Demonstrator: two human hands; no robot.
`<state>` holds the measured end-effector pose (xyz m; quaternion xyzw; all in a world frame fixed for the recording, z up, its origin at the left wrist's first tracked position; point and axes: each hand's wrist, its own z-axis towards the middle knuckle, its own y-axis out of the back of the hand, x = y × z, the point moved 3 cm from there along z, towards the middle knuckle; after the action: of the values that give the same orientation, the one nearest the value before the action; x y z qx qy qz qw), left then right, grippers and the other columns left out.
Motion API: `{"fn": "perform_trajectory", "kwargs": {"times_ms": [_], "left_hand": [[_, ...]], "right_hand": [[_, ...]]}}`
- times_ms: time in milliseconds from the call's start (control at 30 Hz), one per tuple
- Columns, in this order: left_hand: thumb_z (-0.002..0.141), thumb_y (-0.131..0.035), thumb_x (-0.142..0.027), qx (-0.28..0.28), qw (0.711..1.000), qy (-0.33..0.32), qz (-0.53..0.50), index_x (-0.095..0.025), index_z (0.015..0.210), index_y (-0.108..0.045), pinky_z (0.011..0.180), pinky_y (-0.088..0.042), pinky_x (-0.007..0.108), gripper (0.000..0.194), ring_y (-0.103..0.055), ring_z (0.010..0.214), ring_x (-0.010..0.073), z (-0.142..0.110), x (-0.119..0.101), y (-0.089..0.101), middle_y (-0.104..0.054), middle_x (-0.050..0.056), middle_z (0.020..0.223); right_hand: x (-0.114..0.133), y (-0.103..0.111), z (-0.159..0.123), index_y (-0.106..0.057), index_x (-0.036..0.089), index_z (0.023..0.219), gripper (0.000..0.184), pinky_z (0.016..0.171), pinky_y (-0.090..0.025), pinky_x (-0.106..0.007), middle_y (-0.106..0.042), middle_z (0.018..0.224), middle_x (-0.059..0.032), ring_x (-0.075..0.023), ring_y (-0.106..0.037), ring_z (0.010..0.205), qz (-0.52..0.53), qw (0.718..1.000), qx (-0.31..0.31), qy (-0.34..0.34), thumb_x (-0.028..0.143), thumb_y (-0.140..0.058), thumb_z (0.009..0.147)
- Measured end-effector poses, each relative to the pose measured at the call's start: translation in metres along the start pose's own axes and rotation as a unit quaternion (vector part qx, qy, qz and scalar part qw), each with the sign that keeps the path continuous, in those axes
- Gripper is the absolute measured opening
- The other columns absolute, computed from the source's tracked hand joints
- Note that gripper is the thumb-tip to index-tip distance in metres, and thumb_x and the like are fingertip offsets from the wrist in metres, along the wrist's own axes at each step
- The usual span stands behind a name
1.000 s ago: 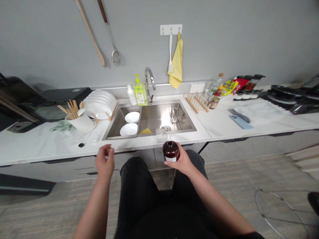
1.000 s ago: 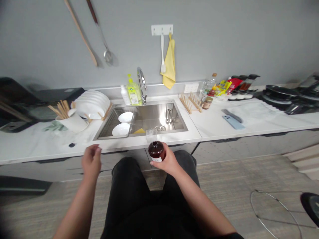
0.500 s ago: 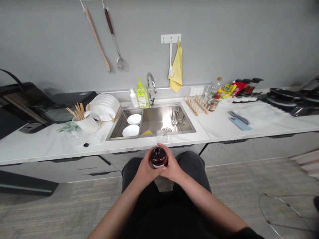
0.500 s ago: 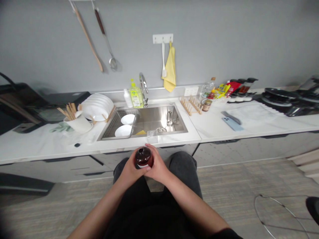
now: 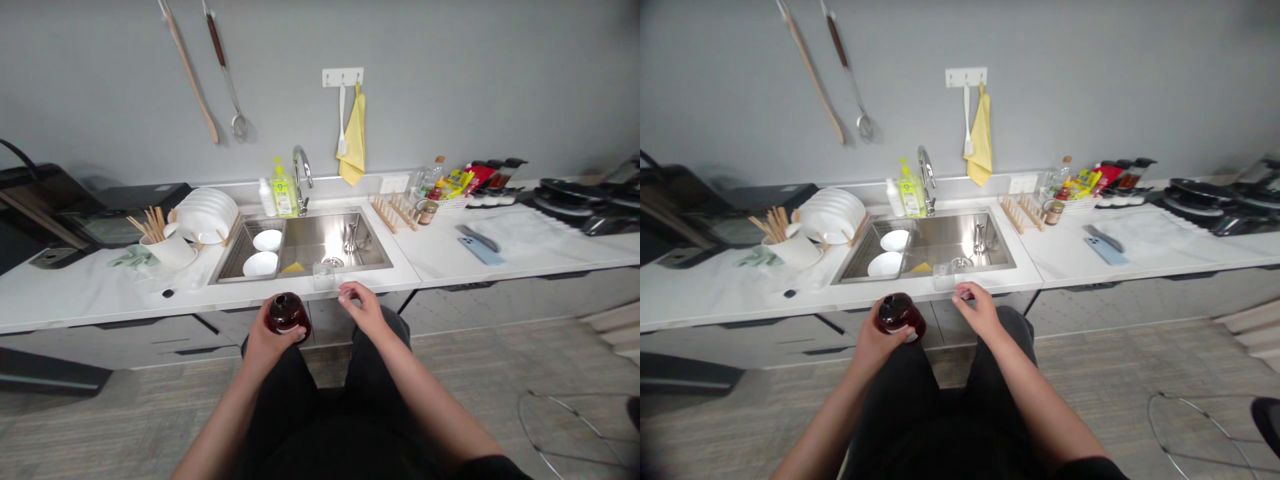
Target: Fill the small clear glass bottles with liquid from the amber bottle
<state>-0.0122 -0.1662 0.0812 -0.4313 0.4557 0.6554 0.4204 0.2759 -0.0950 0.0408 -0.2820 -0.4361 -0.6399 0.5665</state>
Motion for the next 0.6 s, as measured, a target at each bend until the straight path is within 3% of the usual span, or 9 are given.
{"fn": "perform_trajectory", "kwargs": {"times_ms": [33, 100, 200, 300, 400, 600], "left_hand": [[0.06, -0.104, -0.046, -0.007, 1.0, 0.006, 0.0, -0.019, 0.135, -0.07, 0.115, -0.064, 0.055, 0.086, -0.082, 0.12, 0.0366, 0.003, 0.001, 0.005, -0.084, 0.013, 0.128], [0.058, -0.105, -0.046, -0.023, 1.0, 0.014, 0.002, -0.02, 0.135, -0.07, 0.116, -0.064, 0.056, 0.089, -0.082, 0.122, 0.037, 0.009, 0.004, 0.013, -0.084, 0.014, 0.129], [0.058, -0.105, -0.048, -0.031, 0.999, 0.018, 0.006, -0.019, 0.137, -0.07, 0.12, -0.061, 0.058, 0.091, -0.08, 0.126, 0.0382, 0.018, 0.01, 0.023, -0.083, 0.015, 0.132], [0.059, -0.105, -0.05, -0.03, 0.999, 0.024, 0.02, -0.018, 0.137, -0.07, 0.122, -0.059, 0.061, 0.091, -0.08, 0.126, 0.0394, 0.026, 0.02, 0.031, -0.083, 0.015, 0.13], [0.061, -0.105, -0.051, -0.027, 0.999, 0.027, 0.035, -0.018, 0.137, -0.069, 0.124, -0.057, 0.063, 0.09, -0.078, 0.129, 0.0403, 0.034, 0.031, 0.037, -0.082, 0.015, 0.129], [0.064, -0.105, -0.052, -0.019, 0.999, 0.023, 0.035, -0.02, 0.135, -0.069, 0.121, -0.059, 0.061, 0.086, -0.079, 0.126, 0.0394, 0.059, 0.037, 0.042, -0.083, 0.014, 0.129]], "right_hand": [[-0.008, 0.005, 0.007, -0.077, 0.026, 0.128, 0.034, 0.1, -0.067, -0.05, -0.083, 0.118, -0.0106, -0.0312, -0.081, 0.109, -0.025, 0.999, -0.024, 0.002, 0.048, -0.08, 0.103], [-0.02, 0.008, 0.023, -0.07, 0.027, 0.149, 0.062, 0.11, -0.064, -0.057, -0.077, 0.144, -0.0158, -0.0372, -0.076, 0.13, -0.065, 0.998, -0.024, 0.013, 0.044, -0.09, 0.092], [-0.033, 0.003, 0.05, -0.047, 0.026, 0.175, 0.113, 0.134, -0.046, -0.067, -0.05, 0.18, -0.0224, -0.045, -0.053, 0.165, -0.109, 0.993, 0.043, 0.017, 0.042, -0.102, 0.078], [-0.042, -0.007, 0.073, -0.037, 0.025, 0.183, 0.134, 0.143, -0.032, -0.066, -0.041, 0.186, -0.0244, -0.0461, -0.04, 0.174, -0.139, 0.985, 0.106, 0.002, 0.04, -0.108, 0.07], [-0.052, -0.016, 0.089, -0.039, 0.023, 0.182, 0.132, 0.14, -0.038, -0.065, -0.054, 0.177, -0.0252, -0.0454, -0.053, 0.166, -0.148, 0.981, 0.126, -0.021, 0.037, -0.108, 0.07], [-0.063, -0.02, 0.101, -0.067, 0.025, 0.155, 0.091, 0.124, -0.056, -0.059, -0.075, 0.154, -0.0174, -0.0388, -0.076, 0.136, -0.061, 0.988, 0.133, -0.053, 0.042, -0.105, 0.074]]}}
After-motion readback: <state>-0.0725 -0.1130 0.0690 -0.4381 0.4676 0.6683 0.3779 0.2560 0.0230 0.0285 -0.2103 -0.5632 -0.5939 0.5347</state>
